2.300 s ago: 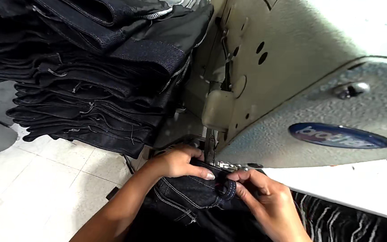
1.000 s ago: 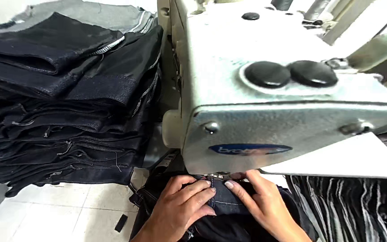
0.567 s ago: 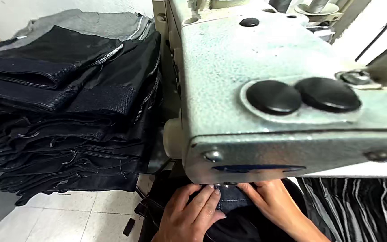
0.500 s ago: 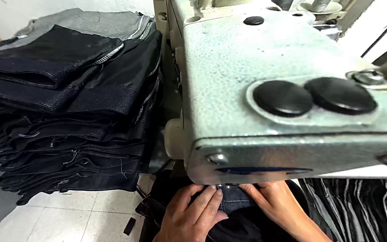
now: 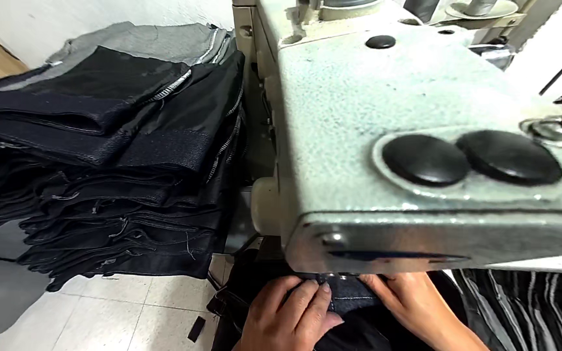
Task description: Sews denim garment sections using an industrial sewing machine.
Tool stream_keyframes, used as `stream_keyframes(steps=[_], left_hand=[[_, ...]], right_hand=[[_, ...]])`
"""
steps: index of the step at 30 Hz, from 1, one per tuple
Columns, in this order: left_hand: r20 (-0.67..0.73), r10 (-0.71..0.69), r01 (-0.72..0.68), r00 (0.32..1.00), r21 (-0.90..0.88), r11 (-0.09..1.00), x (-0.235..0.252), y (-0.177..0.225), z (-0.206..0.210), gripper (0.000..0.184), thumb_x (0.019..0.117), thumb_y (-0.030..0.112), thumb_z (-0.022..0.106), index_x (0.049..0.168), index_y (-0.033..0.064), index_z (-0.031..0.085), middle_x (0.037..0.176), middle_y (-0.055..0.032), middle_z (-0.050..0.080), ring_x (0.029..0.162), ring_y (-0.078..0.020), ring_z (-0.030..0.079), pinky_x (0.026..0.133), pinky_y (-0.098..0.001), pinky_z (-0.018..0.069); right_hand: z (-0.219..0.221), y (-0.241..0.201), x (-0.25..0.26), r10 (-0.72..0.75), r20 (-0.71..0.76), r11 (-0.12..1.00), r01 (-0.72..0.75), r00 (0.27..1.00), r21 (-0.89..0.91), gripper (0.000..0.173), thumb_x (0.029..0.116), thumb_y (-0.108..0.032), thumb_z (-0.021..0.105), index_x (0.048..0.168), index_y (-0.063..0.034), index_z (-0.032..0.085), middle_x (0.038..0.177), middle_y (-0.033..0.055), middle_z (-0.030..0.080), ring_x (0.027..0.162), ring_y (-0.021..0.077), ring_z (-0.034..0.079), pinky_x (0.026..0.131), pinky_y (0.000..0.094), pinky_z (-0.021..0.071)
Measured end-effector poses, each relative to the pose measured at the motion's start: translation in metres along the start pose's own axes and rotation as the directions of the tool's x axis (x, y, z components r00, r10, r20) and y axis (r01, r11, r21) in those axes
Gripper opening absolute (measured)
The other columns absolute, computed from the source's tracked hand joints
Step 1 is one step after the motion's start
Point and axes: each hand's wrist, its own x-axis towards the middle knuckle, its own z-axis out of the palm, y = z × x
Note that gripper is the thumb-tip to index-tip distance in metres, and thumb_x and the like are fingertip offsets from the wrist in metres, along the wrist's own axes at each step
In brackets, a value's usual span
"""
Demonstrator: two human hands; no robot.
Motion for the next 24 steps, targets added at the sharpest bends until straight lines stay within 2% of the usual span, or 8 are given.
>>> stream_keyframes(steps=[4,9,12,15,18,20,22,24], left_hand=[[0.021,-0.021,0.025,1.000,-0.163,0.986,0.000,-0.008,-0.007,0.025,0.0963,0.037,0.070,0.104,0.0141,0.077,0.099,-0.0004,0.075,0.100,-0.0129,0.067,0.091,-0.0205,0.0527],[0.046,-0.037,0.051,0.998,-0.372,0.927,-0.003,-0.028,-0.023,0.020,0.0973,0.030,0.070,0.097,0.0111,0.075,0.097,-0.0022,0.075,0.101,-0.0117,0.069,0.091,-0.0201,0.0544],[0.101,-0.030,0.066,0.994,-0.380,0.923,-0.008,-0.038,-0.034,0.022,0.0995,0.032,0.067,0.094,0.0123,0.076,0.095,-0.0003,0.076,0.098,-0.0102,0.070,0.090,-0.0202,0.0546],[0.155,-0.054,0.111,0.986,-0.388,0.915,-0.010,-0.047,-0.040,0.028,0.1024,0.035,0.061,0.093,0.0132,0.076,0.095,0.0010,0.076,0.099,-0.0084,0.070,0.092,-0.0197,0.0531],[0.183,-0.157,0.214,0.971,-0.359,0.908,-0.006,-0.049,-0.036,0.026,0.1018,0.033,0.061,0.094,0.0136,0.077,0.096,0.0016,0.077,0.095,-0.0082,0.071,0.087,-0.0218,0.0559],[0.189,-0.245,0.294,0.951,-0.302,0.907,0.000,-0.045,-0.026,0.024,0.0985,0.030,0.063,0.097,0.0109,0.078,0.097,-0.0012,0.077,0.095,-0.0131,0.072,0.087,-0.0287,0.0582],[0.278,-0.365,0.438,0.889,-0.275,0.856,0.011,-0.037,-0.017,0.030,0.0982,0.028,0.063,0.108,0.0030,0.074,0.106,-0.0105,0.076,0.105,-0.0235,0.072,0.096,-0.0408,0.0565],[0.523,-0.453,0.635,0.722,-0.240,0.735,0.026,-0.030,-0.015,0.048,0.1047,0.036,0.050,0.129,-0.0023,0.063,0.125,-0.0180,0.068,0.124,-0.0274,0.063,0.108,-0.0458,0.0475]], right_hand=[[0.000,0.005,-0.003,0.002,0.046,0.999,-0.005,0.999,0.048,0.044,0.1064,-0.046,0.048,0.088,-0.0112,0.069,0.080,0.0039,0.070,0.082,0.0091,0.066,0.082,0.0302,0.0483],[0.001,0.008,-0.003,0.016,0.059,0.998,-0.020,0.998,0.059,0.044,0.1056,-0.045,0.049,0.087,-0.0113,0.070,0.078,0.0017,0.070,0.077,0.0055,0.064,0.075,0.0278,0.0471],[-0.002,0.010,-0.002,0.020,0.075,0.997,-0.025,0.997,0.070,0.043,0.1057,-0.045,0.049,0.086,-0.0128,0.070,0.076,-0.0021,0.067,0.075,0.0016,0.061,0.074,0.0236,0.0463],[-0.001,0.011,-0.004,0.038,0.077,0.997,-0.043,0.996,0.061,0.041,0.1045,-0.043,0.051,0.085,-0.0127,0.071,0.074,-0.0035,0.067,0.073,0.0023,0.060,0.073,0.0246,0.0460],[-0.001,0.013,-0.006,0.065,0.090,0.996,-0.071,0.994,0.061,0.041,0.1043,-0.043,0.051,0.087,-0.0124,0.072,0.075,-0.0041,0.067,0.073,0.0024,0.061,0.074,0.0256,0.0479],[0.001,0.016,-0.008,0.089,0.090,0.992,-0.096,0.992,0.078,0.041,0.1037,-0.044,0.051,0.087,-0.0135,0.072,0.075,-0.0054,0.067,0.073,0.0022,0.061,0.074,0.0274,0.0489],[0.002,0.017,-0.008,0.100,0.096,0.989,-0.110,0.990,0.100,0.041,0.1037,-0.045,0.052,0.086,-0.0134,0.071,0.075,-0.0054,0.066,0.073,0.0023,0.061,0.073,0.0282,0.0491],[0.003,0.018,-0.009,0.113,0.095,0.984,-0.124,0.989,0.125,0.041,0.1035,-0.045,0.052,0.086,-0.0133,0.071,0.075,-0.0053,0.066,0.073,0.0024,0.061,0.073,0.0285,0.0487]])
